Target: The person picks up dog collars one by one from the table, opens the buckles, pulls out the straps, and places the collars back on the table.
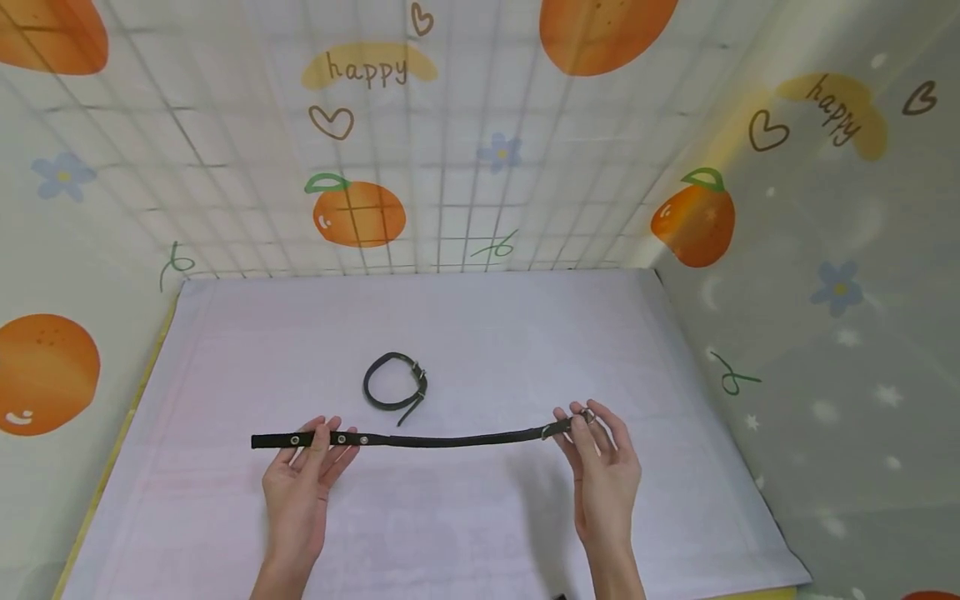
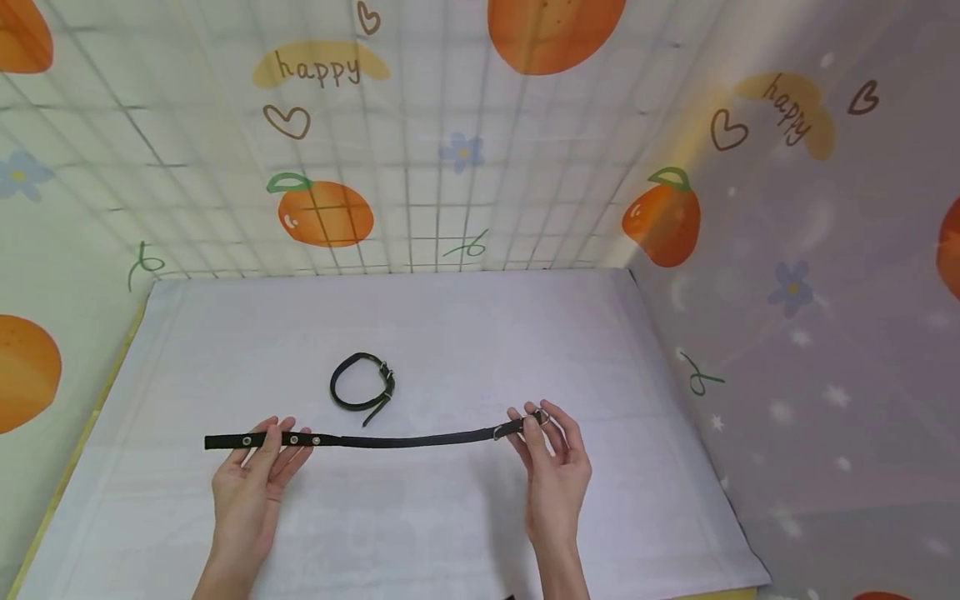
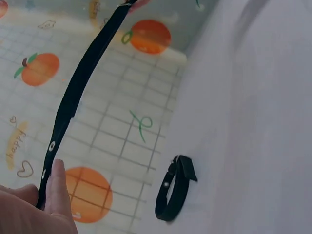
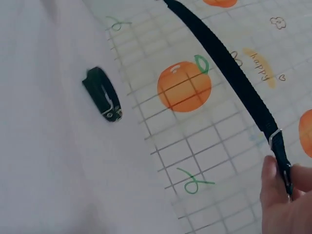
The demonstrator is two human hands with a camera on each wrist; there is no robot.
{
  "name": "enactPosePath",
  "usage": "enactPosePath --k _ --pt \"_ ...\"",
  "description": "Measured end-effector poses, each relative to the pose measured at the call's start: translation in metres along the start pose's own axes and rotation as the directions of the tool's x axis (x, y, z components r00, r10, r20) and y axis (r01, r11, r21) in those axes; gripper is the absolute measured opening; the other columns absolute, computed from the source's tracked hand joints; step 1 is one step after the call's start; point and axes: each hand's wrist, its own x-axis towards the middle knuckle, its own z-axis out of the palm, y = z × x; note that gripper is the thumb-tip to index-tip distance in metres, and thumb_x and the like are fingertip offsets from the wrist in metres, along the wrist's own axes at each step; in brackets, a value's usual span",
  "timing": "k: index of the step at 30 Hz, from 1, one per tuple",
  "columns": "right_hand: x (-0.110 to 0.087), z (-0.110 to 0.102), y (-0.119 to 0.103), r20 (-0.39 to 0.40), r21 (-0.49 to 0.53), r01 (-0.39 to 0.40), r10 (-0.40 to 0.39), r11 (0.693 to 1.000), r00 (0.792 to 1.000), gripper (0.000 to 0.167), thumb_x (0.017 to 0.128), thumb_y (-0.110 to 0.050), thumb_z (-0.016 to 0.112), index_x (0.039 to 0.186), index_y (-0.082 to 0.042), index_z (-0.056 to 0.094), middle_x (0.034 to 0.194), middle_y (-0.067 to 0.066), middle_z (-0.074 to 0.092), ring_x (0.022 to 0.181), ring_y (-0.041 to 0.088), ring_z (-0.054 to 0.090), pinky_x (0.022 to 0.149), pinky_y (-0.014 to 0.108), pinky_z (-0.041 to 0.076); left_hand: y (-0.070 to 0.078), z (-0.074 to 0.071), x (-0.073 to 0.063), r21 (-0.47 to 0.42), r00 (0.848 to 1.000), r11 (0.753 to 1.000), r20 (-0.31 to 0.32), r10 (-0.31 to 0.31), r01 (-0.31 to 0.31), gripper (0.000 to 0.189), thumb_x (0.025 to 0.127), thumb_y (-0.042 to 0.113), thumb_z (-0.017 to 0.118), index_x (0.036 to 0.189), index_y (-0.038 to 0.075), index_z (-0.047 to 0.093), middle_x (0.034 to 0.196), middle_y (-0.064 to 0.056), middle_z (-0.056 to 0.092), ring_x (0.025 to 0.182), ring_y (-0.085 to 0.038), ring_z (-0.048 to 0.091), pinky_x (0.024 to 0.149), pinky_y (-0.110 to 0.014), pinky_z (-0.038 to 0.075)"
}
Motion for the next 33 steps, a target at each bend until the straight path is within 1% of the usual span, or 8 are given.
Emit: enactPosePath --k 6,10,13,17,23,26,29,33 --pt "0.015 -0.012 0.009 -0.008 -0.236 -0.010 0.008 0.972 1.000 0.035 0.102 -0.019 0.077 0.132 -0.003 0.068 0.113 0.000 0.084 0.103 0.012 0.081 0.092 0.032 0.066 0.001 -0.017 0.015 0.105 1.000 0.994 -0.018 -0.009 0.011 0.038 0.103 0.018 0.074 0.131 -0.001 0.057 0.106 0.003 0.084 0.090 -0.015 0.084 0.089 -0.038 0.066" --pt "0.023 -0.022 0.015 -0.002 -0.422 -0.053 0.058 0.905 0.998 0.035 0.104 -0.028 0.075 0.131 -0.006 0.072 0.107 -0.012 0.084 0.103 0.003 0.077 0.087 0.021 0.063 -0.002 -0.028 0.025 0.167 1.000 0.986 -0.016 -0.006 0.009 0.041 0.101 0.016 0.077 0.129 -0.006 0.057 0.100 0.003 0.084 0.087 -0.015 0.083 0.088 -0.038 0.066" --pt "0.028 -0.029 0.019 0.007 -0.520 -0.077 0.094 0.851 0.996 0.034 0.104 -0.029 0.075 0.130 -0.007 0.073 0.107 -0.013 0.084 0.099 0.000 0.077 0.087 0.019 0.063 -0.005 -0.037 0.032 0.197 1.000 0.980 -0.011 -0.026 0.027 0.046 0.101 0.017 0.078 0.132 -0.008 0.056 0.099 0.003 0.084 0.087 -0.014 0.083 0.088 -0.037 0.066" --pt "0.035 -0.036 0.024 0.015 -0.641 -0.092 0.132 0.762 0.991 0.034 0.104 -0.035 0.074 0.127 -0.010 0.076 0.111 -0.003 0.085 0.096 0.006 0.079 0.086 0.017 0.062 -0.010 -0.045 0.039 0.241 0.999 0.969 -0.018 -0.051 0.054 0.050 0.100 0.016 0.079 0.135 -0.010 0.054 0.099 0.004 0.084 0.087 -0.014 0.083 0.088 -0.035 0.066" --pt "0.044 -0.048 0.031 0.030 -0.822 -0.053 0.135 0.567 0.990 0.035 0.104 -0.043 0.072 0.126 -0.017 0.077 0.111 0.006 0.085 0.103 0.024 0.082 0.081 0.020 0.053 -0.017 -0.060 0.049 0.306 0.995 0.946 -0.032 -0.097 0.102 0.058 0.097 0.011 0.081 0.143 -0.008 0.051 0.101 0.000 0.083 0.090 -0.019 0.084 0.090 -0.036 0.066" --pt "0.049 -0.053 0.033 0.067 -0.864 -0.018 0.151 0.503 0.986 0.030 0.105 -0.039 0.072 0.123 -0.016 0.077 0.109 0.006 0.085 0.099 0.024 0.080 0.077 0.025 0.050 -0.016 -0.070 0.053 0.378 0.992 0.917 -0.023 -0.126 0.125 0.058 0.098 0.011 0.081 0.146 -0.004 0.052 0.107 -0.007 0.083 0.093 -0.023 0.084 0.090 -0.035 0.066" --pt "0.055 -0.058 0.035 0.106 -0.896 0.020 0.169 0.443 0.980 0.027 0.105 -0.034 0.071 0.122 -0.014 0.077 0.107 0.006 0.084 0.092 0.019 0.077 0.071 0.026 0.048 -0.015 -0.078 0.057 0.478 0.990 0.869 -0.005 -0.144 0.129 0.057 0.099 0.016 0.080 0.147 -0.002 0.054 0.112 -0.017 0.082 0.094 -0.024 0.084 0.089 -0.032 0.066" --pt "0.061 -0.062 0.038 0.123 -0.920 0.043 0.183 0.389 0.975 0.025 0.106 -0.030 0.071 0.121 -0.011 0.076 0.107 0.009 0.084 0.086 0.014 0.074 0.070 0.026 0.048 -0.012 -0.082 0.061 0.616 0.993 0.782 0.000 -0.122 0.096 0.052 0.099 0.025 0.081 0.141 0.000 0.061 0.112 -0.020 0.082 0.091 -0.023 0.084 0.084 -0.029 0.066"
